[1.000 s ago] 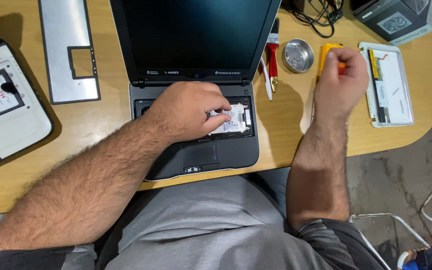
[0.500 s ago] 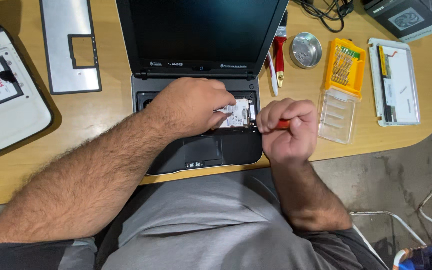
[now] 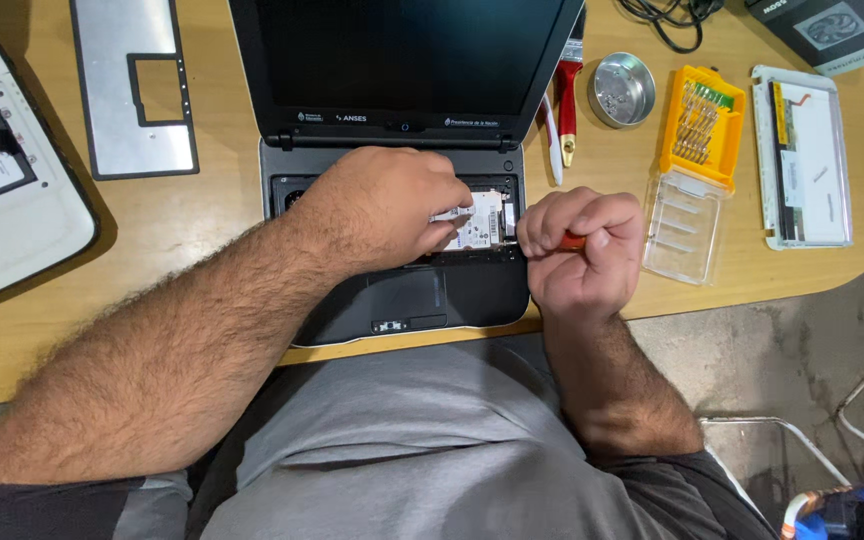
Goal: The person removes the keyboard from a laptop, then uses a screwdriver to remove screws and detach the hard drive. They also remove a RAM module and disconnect a cable before placing the components on the table.
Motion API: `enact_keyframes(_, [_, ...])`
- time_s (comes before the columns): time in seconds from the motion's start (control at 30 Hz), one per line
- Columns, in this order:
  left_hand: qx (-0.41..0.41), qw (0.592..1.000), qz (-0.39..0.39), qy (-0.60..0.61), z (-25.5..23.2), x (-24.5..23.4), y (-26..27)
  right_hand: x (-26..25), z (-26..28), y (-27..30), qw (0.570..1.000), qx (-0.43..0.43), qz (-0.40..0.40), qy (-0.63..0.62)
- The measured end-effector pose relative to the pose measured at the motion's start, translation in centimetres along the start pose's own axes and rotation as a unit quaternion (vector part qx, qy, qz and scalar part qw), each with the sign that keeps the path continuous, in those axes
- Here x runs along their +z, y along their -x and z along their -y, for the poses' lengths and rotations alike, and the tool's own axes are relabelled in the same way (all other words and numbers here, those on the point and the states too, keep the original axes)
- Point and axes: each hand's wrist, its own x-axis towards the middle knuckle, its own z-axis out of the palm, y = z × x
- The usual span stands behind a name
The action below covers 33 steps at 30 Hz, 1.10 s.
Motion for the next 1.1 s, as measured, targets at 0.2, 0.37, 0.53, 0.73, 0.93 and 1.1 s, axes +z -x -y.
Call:
enact_keyframes(0.2, [-0.006, 1.0, -0.011, -0.004, 0.1, 0.2, 0.0, 0.2, 0.0, -0.1, 1.0, -0.004, -0.003, -0.001])
enact_keyframes(0.37, [-0.003, 1.0, -0.01, -0.002, 0.0, 0.2, 0.0, 0.0, 0.0, -0.1, 1.0, -0.006, 0.002, 0.001])
enact_keyframes(0.53, [-0.005, 1.0, -0.004, -0.004, -0.1, 0.0, 0.1, 0.1, 0.0, -0.1, 1.0, -0.004, 0.008, -0.004])
enact_keyframes(0.73, [0.004, 1.0, -0.017, 0.0, 0.0, 0.1, 0.1, 0.1, 0.1, -0.4, 0.999, 0.0, 0.034, 0.012])
enact_keyframes(0.93, [0.004, 1.0, -0.015, 0.003, 0.1, 0.1, 0.2, 0.2, 0.1, -0.9, 0.998, 0.014, 0.066, 0.007])
enact_keyframes(1.1, [-0.003, 1.0, -0.016, -0.007, -0.2, -0.1, 0.3, -0.4, 0.5, -1.2, 0.995, -0.023, 0.065, 0.077])
